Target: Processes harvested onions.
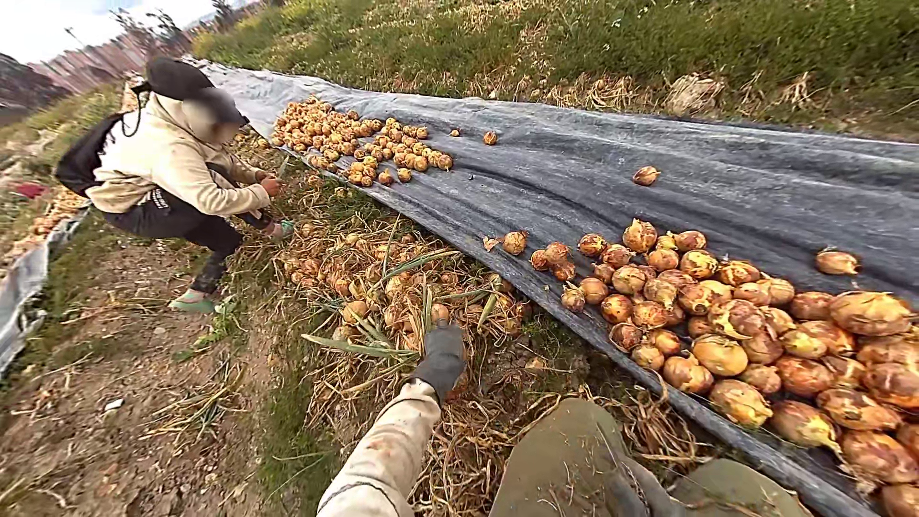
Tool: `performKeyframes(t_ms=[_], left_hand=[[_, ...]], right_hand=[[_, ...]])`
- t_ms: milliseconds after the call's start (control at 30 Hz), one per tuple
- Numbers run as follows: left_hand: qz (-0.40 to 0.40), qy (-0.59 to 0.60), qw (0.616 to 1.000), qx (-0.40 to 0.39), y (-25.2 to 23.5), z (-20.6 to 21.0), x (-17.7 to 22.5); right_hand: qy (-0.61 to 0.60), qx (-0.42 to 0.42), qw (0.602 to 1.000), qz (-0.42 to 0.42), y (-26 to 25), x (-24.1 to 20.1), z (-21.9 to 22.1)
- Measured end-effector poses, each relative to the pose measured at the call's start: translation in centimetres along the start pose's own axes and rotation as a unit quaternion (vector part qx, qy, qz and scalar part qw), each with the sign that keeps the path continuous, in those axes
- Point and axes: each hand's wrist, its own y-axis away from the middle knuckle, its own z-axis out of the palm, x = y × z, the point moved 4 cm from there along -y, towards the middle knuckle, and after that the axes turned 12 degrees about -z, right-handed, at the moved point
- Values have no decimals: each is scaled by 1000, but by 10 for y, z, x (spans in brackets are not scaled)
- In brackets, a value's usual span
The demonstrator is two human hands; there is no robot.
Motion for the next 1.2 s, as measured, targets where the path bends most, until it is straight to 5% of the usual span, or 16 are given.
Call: performKeyframes(t_ms=[200, 267, 367, 433, 533, 600, 700, 767, 833, 933, 1000, 1067, 1133, 1200], left_hand=[[151, 173, 973, -2, 64, 10, -21], [222, 347, 911, -17, 111, -2, -30], [354, 547, 758, -24, 182, -21, -42], [397, 547, 737, -1, 218, -29, -45], [393, 464, 794, 34, 256, -29, -49], [381, 421, 822, 26, 270, -28, -56], [314, 414, 844, -135, 294, -30, -63], [260, 432, 817, -281, 308, -22, -63], [212, 511, 742, -377, 312, -4, -61], [141, 593, 695, -382, 300, 12, -68], [167, 576, 731, -326, 292, 3, -72], [205, 506, 808, -223, 289, -19, -71], [224, 379, 891, -112, 289, -38, -69], [264, 260, 927, -64, 291, -46, -60]], right_hand=[[25, -17, 994, -102, 2, -3, 5], [48, -21, 991, -120, -3, -15, 11], [21, -87, 990, -106, -17, -36, 28], [-67, -92, 987, -110, -19, -51, 42], [-223, -36, 968, -111, -5, -68, 59], [-206, -18, 972, -113, 5, -73, 58], [-78, -17, 979, -187, 15, -78, 48], [37, 10, 954, -298, 18, -86, 40], [98, 72, 916, -383, 19, -88, 35], [48, 114, 941, -315, 16, -67, 27], [43, 54, 984, -164, 15, -50, 26], [114, -97, 986, -66, 14, -40, 31], [122, -178, 975, -60, 16, -36, 47], [46, -146, 986, -63, 13, -40, 57]])
